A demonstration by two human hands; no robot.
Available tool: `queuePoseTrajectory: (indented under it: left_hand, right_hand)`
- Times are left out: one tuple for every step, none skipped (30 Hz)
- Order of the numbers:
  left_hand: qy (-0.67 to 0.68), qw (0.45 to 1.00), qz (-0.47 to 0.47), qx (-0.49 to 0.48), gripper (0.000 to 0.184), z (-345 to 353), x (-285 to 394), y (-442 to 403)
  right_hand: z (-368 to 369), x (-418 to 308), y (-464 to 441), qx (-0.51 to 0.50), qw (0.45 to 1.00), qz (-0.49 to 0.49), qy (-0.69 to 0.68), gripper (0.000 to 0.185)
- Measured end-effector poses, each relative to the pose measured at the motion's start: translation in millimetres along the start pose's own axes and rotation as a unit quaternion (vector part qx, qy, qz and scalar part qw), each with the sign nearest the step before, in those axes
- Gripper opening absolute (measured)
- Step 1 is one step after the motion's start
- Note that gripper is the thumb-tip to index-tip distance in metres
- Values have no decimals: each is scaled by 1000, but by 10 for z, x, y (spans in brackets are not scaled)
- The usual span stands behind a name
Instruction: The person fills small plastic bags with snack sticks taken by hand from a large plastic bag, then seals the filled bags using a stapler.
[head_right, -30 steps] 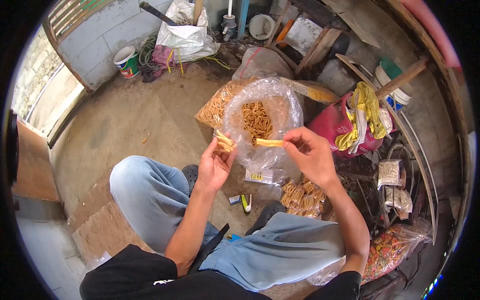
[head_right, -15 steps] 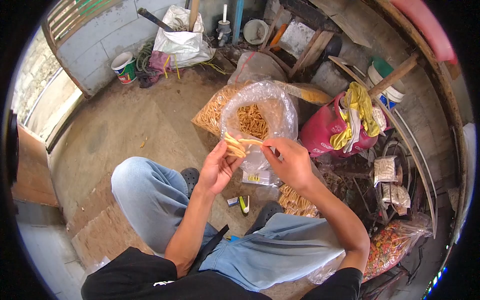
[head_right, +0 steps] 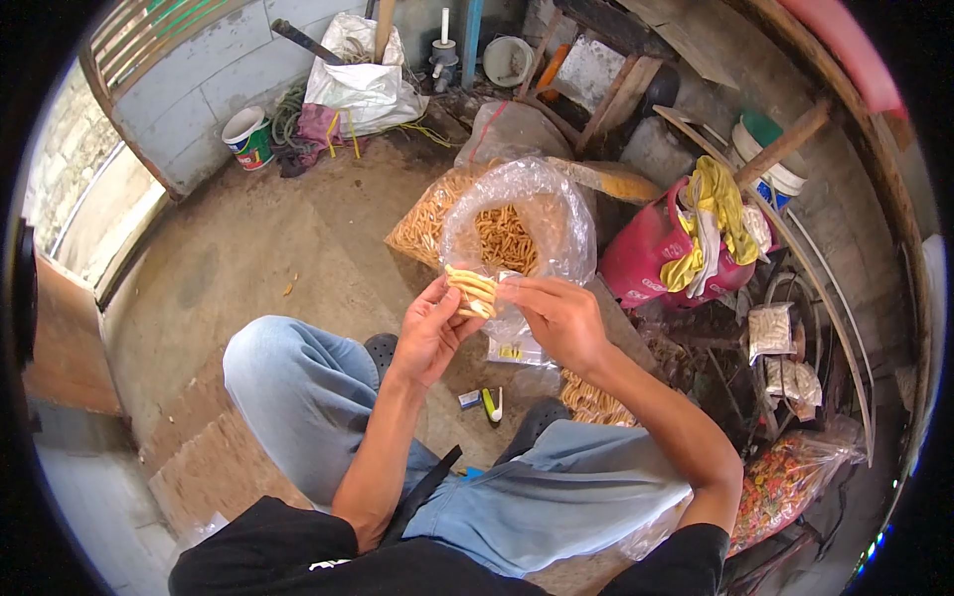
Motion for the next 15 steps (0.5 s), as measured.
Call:
queuePoseTrajectory:
  left_hand:
    - [-1, 1000, -2, 0, 37, 14, 1, 4]
    - [-19, 1000, 0, 4, 37, 24, 3, 11]
    - [-38, 999, 1, 9, 37, 28, 2, 15]
    - [-38, 999, -1, 8, 37, 25, 1, 16]
    - [-42, 999, -6, 11, 36, 17, 5, 15]
    - [-46, 999, -11, 14, 35, 11, 7, 13]
    - [-46, 999, -13, 14, 35, 15, 13, 15]
    - [-38, 999, -10, 15, 34, 28, 27, 19]
    - [-31, 999, -7, 15, 34, 34, 34, 20]
    - [-31, 999, -9, 15, 34, 29, 28, 18]
    - [-14, 1000, -4, 14, 34, 21, 23, 13]
    - [4, 1000, 0, 13, 33, 17, 21, 10]
    - [4, 1000, -1, 13, 33, 14, 24, 10]
    - [9, 1000, -1, 4, 35, 15, 29, 13]
    - [14, 1000, -1, -5, 36, 14, 33, 14]
  right_hand:
    - [3, 11, 6, 1, 1000, 2, 0, 21]
    - [12, 26, 15, -2, 1000, 7, -6, 22]
    - [18, 37, 23, -5, 1000, 13, -12, 22]
    - [18, 38, 27, -4, 1000, 15, -12, 22]
    - [14, 34, 26, 2, 1000, 15, -15, 21]
    - [11, 31, 26, 8, 1000, 16, -19, 21]
    - [9, 35, 24, 8, 1000, 18, -19, 21]
    - [3, 35, 21, 23, 1000, 5, -21, 19]
    - [-4, 28, 21, 37, 999, -9, -24, 18]
    - [-17, 5, 24, 37, 999, -7, -24, 18]
    - [-43, -13, 21, 39, 997, 45, -46, 18]
    - [-65, -28, 13, 41, 992, 96, -68, 19]
    - [-69, -65, -18, 41, 992, 98, -68, 19]
    - [-62, -76, -57, 56, 977, 165, -122, 20]
    - [-54, -61, -73, 70, 954, 232, -175, 21]
Point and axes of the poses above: each hand's wrist, its own y-axis away from the middle knuckle, its own z-axis out of the palm, x = y × z, the point moved 2 cm from there along -y, towards the middle knuckle, and after that the axes turned 1 degree about -z, right-handed, at the moved point
